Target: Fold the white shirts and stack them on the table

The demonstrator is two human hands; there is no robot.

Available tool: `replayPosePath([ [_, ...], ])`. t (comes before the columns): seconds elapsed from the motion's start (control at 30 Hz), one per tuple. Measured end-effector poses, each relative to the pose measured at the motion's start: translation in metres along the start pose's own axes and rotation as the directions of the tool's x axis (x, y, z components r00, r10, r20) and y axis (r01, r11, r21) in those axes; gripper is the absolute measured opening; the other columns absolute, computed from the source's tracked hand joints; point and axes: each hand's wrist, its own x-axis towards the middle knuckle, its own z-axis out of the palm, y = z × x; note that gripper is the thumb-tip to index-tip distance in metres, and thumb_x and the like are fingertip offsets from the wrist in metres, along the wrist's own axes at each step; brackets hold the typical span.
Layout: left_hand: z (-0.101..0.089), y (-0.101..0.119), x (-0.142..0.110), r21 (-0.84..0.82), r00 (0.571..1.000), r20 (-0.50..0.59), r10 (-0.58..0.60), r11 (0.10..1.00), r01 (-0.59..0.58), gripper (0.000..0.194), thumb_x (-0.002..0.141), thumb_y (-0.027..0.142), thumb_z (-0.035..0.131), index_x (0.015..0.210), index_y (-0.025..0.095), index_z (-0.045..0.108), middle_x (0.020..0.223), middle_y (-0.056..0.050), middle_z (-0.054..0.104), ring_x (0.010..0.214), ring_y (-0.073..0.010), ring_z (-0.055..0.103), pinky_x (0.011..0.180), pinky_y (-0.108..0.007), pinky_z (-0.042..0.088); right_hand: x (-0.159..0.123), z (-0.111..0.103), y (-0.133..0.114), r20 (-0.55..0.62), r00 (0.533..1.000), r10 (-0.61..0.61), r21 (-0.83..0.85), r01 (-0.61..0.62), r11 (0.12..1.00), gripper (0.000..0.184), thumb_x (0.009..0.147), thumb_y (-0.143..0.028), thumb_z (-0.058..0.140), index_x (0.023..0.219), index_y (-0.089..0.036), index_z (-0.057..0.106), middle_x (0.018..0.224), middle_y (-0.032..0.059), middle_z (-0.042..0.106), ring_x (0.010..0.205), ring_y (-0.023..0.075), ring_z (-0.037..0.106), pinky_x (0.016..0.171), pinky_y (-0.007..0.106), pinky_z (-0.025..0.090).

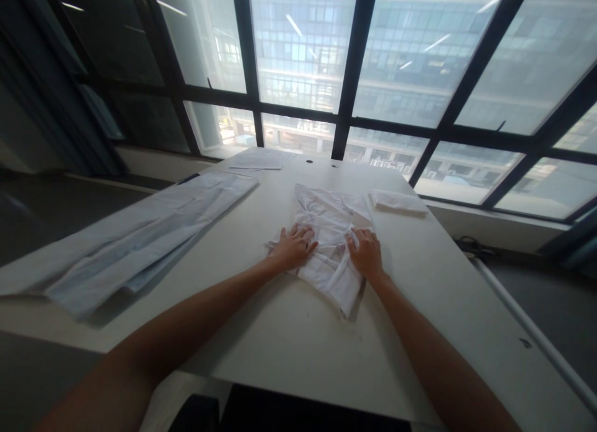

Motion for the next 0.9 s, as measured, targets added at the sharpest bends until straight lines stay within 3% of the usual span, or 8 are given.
replayPosePath([
  [0.23,-0.003,-0.016,0.006,0.014,0.966,-0.015,-0.258,0.966,0.258,0.06,0.103,0.053,0.033,0.151,0.017,0.045,0.161,-0.02,0.038,0.147,-0.0419,0.035,0.114,-0.064,0.031,-0.009,0.015,-0.018,0.262,0.961,-0.093,-0.035,0.106,0.994,0.054,0.099,-0.037,0.051,0.151,-0.023,0.051,0.158,0.0137,0.044,0.146,0.0289,0.037,0.119,0.044,0.029],
  [0.37,-0.011,-0.034,0.005,0.052,0.947,-0.029,-0.32,0.946,0.321,0.059,0.1,0.044,0.04,0.15,0.013,0.045,0.15,-0.025,0.05,0.139,-0.0435,0.044,0.108,-0.062,0.038,-0.003,0.015,-0.007,0.182,0.983,-0.016,0.044,0.008,0.999,0.053,0.095,-0.028,0.048,0.146,-0.015,0.056,0.148,0.0153,0.056,0.137,0.0262,0.05,0.115,0.036,0.036],
  [0.5,-0.021,-0.052,0.002,0.13,0.922,-0.111,-0.37,0.915,0.382,0.072,0.092,0.025,0.045,0.157,-0.001,0.029,0.144,-0.033,0.051,0.141,-0.047,0.041,0.11,-0.063,0.036,0.005,0.014,0.003,0.005,0.987,0.161,0.218,-0.158,0.963,0.055,0.092,-0.027,0.045,0.144,-0.013,0.058,0.14,0.0159,0.063,0.128,0.0271,0.057,0.11,0.036,0.042],
  [0.6,-0.026,-0.055,0.005,0.131,0.964,-0.17,-0.206,0.965,0.229,0.068,0.09,0.017,0.044,0.157,0.005,0.035,0.157,-0.026,0.041,0.152,-0.0417,0.027,0.119,-0.061,0.027,0.011,0.014,0.014,-0.113,0.94,0.322,0.345,-0.267,0.9,0.056,0.091,-0.031,0.043,0.138,-0.01,0.062,0.133,0.0195,0.066,0.121,0.0291,0.06,0.106,0.038,0.045],
  [0.67,-0.026,-0.053,0.008,0.061,0.994,-0.103,0.033,0.998,-0.027,0.061,0.093,0.018,0.042,0.154,0.015,0.043,0.161,-0.016,0.041,0.153,-0.0304,0.029,0.124,-0.05,0.026,0.015,0.013,0.027,-0.159,0.907,0.391,0.395,-0.305,0.867,0.057,0.088,-0.031,0.043,0.135,-0.007,0.064,0.129,0.0212,0.067,0.117,0.029,0.062,0.104,0.037,0.046],
  [0.73,-0.024,-0.049,0.009,-0.032,0.974,0.015,0.224,0.974,-0.223,0.052,0.098,0.027,0.044,0.149,0.021,0.051,0.16,-0.01,0.045,0.151,-0.0256,0.034,0.124,-0.045,0.028,0.019,0.01,0.044,-0.18,0.877,0.446,0.404,-0.348,0.846,0.055,0.083,-0.027,0.045,0.129,-0.006,0.067,0.121,0.0197,0.07,0.11,0.0278,0.063,0.098,0.035,0.048],
  [0.8,-0.021,-0.046,0.009,-0.084,0.952,0.1,0.289,0.956,-0.282,0.049,0.101,0.038,0.046,0.147,0.024,0.054,0.159,-0.009,0.046,0.15,-0.0277,0.036,0.123,-0.049,0.029,0.021,0.005,0.064,-0.166,0.851,0.499,0.388,-0.409,0.826,0.048,0.08,-0.024,0.045,0.116,-0.006,0.072,0.103,0.0148,0.073,0.095,0.0258,0.065,0.085,0.031,0.051],
  [0.9,-0.016,-0.043,0.006,-0.082,0.954,0.133,0.269,0.962,-0.26,0.05,0.103,0.042,0.046,0.15,0.027,0.051,0.161,-0.01,0.044,0.151,-0.0295,0.036,0.122,-0.052,0.029,0.02,-0.003,0.088,-0.12,0.832,0.542,0.358,-0.473,0.805,0.035,0.078,-0.022,0.048,0.095,-0.006,0.074,0.08,0.0096,0.07,0.079,0.0246,0.062,0.071,0.03,0.051],
])
